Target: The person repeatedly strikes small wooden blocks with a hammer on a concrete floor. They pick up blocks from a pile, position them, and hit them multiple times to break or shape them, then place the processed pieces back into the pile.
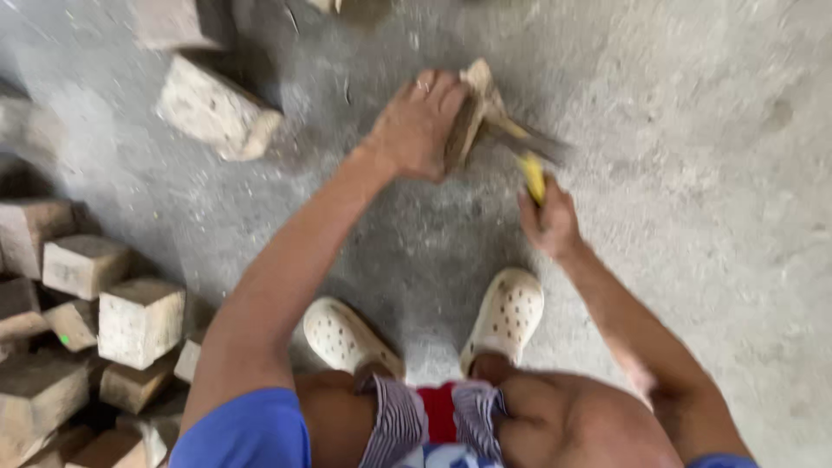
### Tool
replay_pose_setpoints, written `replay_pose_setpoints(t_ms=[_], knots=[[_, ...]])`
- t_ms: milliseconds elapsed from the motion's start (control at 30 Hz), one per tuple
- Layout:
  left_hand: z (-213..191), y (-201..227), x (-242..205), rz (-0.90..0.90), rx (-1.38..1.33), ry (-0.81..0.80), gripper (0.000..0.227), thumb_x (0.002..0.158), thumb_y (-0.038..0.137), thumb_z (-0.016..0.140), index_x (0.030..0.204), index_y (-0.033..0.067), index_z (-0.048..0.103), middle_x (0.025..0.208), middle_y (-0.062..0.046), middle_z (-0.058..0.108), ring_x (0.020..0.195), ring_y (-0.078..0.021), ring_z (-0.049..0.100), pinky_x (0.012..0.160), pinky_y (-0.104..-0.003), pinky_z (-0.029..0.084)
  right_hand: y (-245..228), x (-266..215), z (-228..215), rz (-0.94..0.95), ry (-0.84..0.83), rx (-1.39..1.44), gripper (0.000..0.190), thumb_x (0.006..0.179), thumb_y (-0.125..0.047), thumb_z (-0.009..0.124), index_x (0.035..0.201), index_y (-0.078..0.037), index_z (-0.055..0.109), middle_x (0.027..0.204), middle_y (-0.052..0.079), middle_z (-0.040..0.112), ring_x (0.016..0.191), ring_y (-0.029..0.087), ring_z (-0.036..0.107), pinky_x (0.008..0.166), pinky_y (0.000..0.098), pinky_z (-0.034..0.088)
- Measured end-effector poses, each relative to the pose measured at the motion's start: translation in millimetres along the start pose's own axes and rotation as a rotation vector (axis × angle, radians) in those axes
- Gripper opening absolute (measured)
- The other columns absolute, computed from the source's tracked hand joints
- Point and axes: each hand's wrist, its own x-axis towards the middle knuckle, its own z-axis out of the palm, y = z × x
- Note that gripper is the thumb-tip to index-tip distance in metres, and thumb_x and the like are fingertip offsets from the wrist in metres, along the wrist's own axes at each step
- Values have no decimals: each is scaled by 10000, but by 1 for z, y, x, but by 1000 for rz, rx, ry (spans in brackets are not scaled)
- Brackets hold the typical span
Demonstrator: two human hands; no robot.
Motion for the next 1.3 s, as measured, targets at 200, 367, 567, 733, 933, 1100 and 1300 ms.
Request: replay_pose_setpoints(t_ms=[200,367,567,733,933,1100,1300], knots=[[-6,1,-1,-19,-16,-38,1149,551,329,928,1481,34,322,1458,-166,401,1414,-382,343,1221,-475,311,35,-43,7,244,-155,58,147,1019,-160,565,1124,-60,540,550,9,541,358,113,486,277,298,411],[-5,3,3,-56,-26,-118,1201,534,318,925,1487,12,263,1453,-187,368,1409,-387,308,1201,-507,267,-12,-24,-20,-473,396,657,89,1125,-148,514,1082,-84,558,644,9,521,464,105,483,377,262,415],[-4,3,5,-42,-17,-95,1208,537,339,927,1486,4,258,1433,-196,372,1394,-395,315,1192,-527,267,-17,3,-18,-69,8,190,121,1069,-152,562,1037,-36,555,591,66,551,376,127,495,326,293,409],[-4,7,0,-46,-22,-123,1239,494,356,950,1479,22,277,1427,-172,389,1383,-383,339,1188,-519,294,10,-30,-21,-202,200,186,131,1107,-87,561,991,-39,524,623,31,544,472,81,523,359,254,403],[4,-1,-2,9,-39,9,1190,493,310,947,1460,13,320,1427,-184,412,1373,-402,357,1164,-524,317,-50,-2,-77,-922,626,901,266,1049,-74,546,1232,-265,520,805,39,626,483,109,548,407,315,486],[-2,-4,1,3,-65,-5,1208,469,308,952,1464,29,326,1431,-154,422,1380,-378,371,1183,-517,323,-28,-7,-27,-206,234,388,76,1048,-195,561,1098,-145,535,704,25,607,446,115,534,381,312,452],[-10,-4,0,40,-33,-49,1201,489,266,940,1481,20,309,1457,-162,404,1405,-371,343,1195,-505,338,42,-53,11,-40,31,195,124,1058,-113,568,955,-56,527,560,4,524,370,77,472,332,276,371]])
